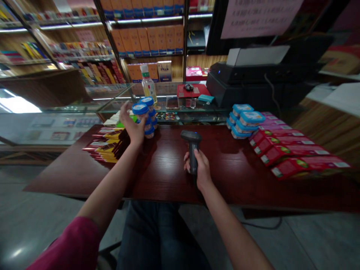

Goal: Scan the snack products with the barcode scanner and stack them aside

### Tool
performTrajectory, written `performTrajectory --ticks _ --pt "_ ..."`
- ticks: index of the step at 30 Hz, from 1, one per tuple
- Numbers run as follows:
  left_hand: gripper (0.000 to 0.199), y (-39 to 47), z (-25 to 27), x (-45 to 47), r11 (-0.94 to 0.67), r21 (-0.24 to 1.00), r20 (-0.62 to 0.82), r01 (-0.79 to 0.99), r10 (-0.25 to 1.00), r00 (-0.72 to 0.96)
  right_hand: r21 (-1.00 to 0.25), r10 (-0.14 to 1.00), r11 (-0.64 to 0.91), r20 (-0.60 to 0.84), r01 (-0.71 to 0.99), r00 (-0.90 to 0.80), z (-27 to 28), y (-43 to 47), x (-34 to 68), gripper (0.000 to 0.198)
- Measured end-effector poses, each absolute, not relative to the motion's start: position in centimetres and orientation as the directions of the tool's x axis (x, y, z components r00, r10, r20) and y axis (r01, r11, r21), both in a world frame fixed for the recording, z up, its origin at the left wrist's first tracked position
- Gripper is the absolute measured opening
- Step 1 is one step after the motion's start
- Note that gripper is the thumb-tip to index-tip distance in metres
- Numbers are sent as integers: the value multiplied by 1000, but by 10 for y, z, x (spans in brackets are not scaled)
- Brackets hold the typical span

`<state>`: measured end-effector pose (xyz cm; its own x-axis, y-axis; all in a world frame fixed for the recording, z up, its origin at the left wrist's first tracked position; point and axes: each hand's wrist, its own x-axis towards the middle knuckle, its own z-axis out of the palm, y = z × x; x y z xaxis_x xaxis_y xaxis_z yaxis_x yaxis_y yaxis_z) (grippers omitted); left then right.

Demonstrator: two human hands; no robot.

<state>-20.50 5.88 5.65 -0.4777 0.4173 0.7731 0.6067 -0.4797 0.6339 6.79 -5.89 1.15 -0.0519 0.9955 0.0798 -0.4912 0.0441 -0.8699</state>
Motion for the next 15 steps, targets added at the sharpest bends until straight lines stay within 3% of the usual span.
performTrajectory --ticks 3,7,11,15 --pt "76 43 51 -170 -481 547 837 686 344 -426 -887 991 130 117 -443 58 14 -56 98 31" --pt "66 41 27 -91 -634 411 840 655 542 -2 -928 970 194 134 -318 201 15 -54 161 34" --pt "83 64 6 6 -657 455 692 600 686 226 -962 931 217 153 -166 331 10 -59 215 40" --pt "93 103 8 93 -697 498 675 517 685 274 -953 868 261 162 -153 470 4 -61 231 35"
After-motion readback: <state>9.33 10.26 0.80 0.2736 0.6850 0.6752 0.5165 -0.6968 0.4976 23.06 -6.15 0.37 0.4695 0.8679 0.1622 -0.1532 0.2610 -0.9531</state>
